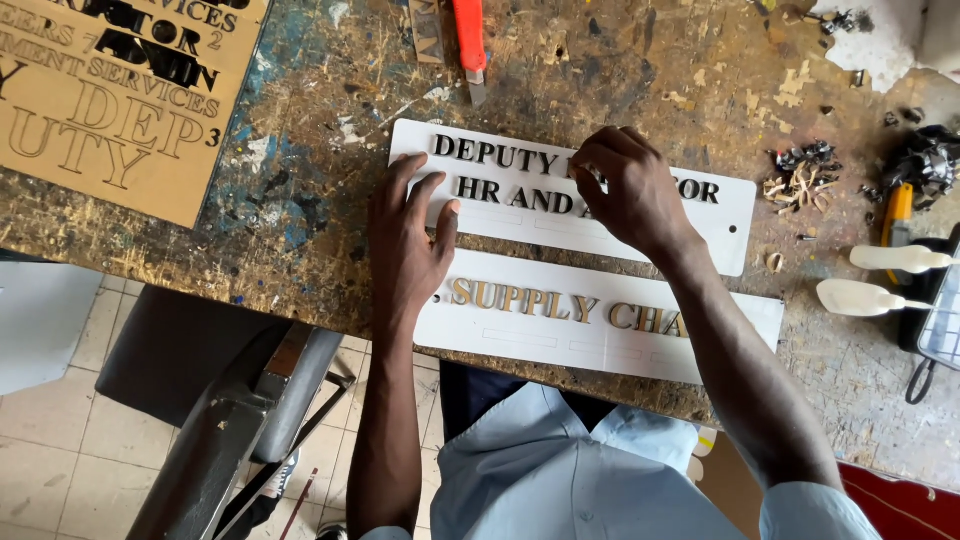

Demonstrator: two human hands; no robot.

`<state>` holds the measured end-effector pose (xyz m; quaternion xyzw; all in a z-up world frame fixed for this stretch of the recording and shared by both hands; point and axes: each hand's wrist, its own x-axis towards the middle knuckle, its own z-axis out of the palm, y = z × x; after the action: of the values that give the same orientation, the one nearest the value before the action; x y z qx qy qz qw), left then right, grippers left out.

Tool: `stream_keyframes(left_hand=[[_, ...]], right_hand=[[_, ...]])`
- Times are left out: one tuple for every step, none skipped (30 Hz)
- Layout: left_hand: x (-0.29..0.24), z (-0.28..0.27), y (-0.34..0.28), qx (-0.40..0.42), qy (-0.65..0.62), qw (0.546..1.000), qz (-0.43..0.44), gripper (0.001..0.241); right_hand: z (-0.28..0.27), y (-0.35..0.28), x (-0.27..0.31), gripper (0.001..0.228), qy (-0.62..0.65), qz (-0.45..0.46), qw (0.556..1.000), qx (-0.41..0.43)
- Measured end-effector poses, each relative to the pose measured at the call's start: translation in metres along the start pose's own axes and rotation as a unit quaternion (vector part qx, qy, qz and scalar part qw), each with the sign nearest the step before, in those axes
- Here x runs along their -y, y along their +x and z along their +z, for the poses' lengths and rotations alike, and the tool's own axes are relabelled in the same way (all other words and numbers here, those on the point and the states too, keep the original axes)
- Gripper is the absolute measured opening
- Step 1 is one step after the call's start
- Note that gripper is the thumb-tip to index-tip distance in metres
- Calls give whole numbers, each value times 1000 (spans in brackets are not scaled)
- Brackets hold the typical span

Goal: The person is assembling a sign board by carefully placing individual letters into pre-cut slots on a white plastic base.

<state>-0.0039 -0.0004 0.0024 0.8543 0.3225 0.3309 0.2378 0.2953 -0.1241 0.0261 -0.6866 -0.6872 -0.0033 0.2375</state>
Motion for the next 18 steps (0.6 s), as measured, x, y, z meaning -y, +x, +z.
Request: stream_keyframes(left_hand=[[1, 0, -1, -1, 0, 1000, 2, 28], [1, 0, -1, -1, 4, 1000, 2, 28], [1, 1, -2, -1, 7, 1000, 1, 29], [1, 0, 0, -3, 7, 1000, 2, 29], [0, -1, 0, -3, 9, 1000, 2, 29], [-1, -1, 0, -3, 11, 1000, 3, 29], [0, 1, -1, 0, 10, 1000, 4, 29], [1, 2, -1, -2, 10, 1000, 6, 29], [2, 2, 0, -9, 12, 1000, 7, 29], [2, 1, 0, -10, 15, 1000, 7, 29], [1, 1, 0, -5, 11, 1000, 5, 29], [0, 0, 0, 0, 7, 1000, 3, 29], [0, -1, 0, -1, 8, 1000, 7, 29], [0, -1, -1, 1, 8, 1000, 5, 29], [-1, -1, 0, 1, 9, 1000, 4, 29], [1, 1, -1, -1, 10, 1000, 8, 29], [3, 2, -2, -5, 15, 1000, 12, 29], [5, 4, -3, -9, 20, 1000, 15, 29]], right_hand=[[4, -3, 0, 5, -1, 0, 1000, -2], [8, -6, -1, 7, -33, -1, 999, 0], [11, -9, -2, 11, -66, -1, 998, 2], [12, -6, 4, 11, -67, -2, 998, 2], [13, -5, 11, 8, -92, -2, 995, -25], [13, -5, 18, 8, -116, -3, 992, -52], [13, -5, 17, 8, -116, 1, 992, -53], [12, -6, 17, 10, -107, 7, 993, -56], [12, -2, 16, 11, -97, 8, 993, -62], [15, -5, 11, 11, -96, 7, 993, -64], [18, -6, 4, 9, -70, 18, 995, -69], [21, -7, -2, 9, -45, 29, 996, -73], [19, -8, -4, 9, -46, 29, 996, -77], [17, -8, -6, 9, -16, 40, 996, -80], [15, -7, -8, 9, 13, 51, 995, -83], [13, -6, -11, 9, 12, 50, 995, -87], [12, -6, -13, 7, 66, 71, 990, -104], [11, -5, -15, 5, 120, 92, 981, -120]])
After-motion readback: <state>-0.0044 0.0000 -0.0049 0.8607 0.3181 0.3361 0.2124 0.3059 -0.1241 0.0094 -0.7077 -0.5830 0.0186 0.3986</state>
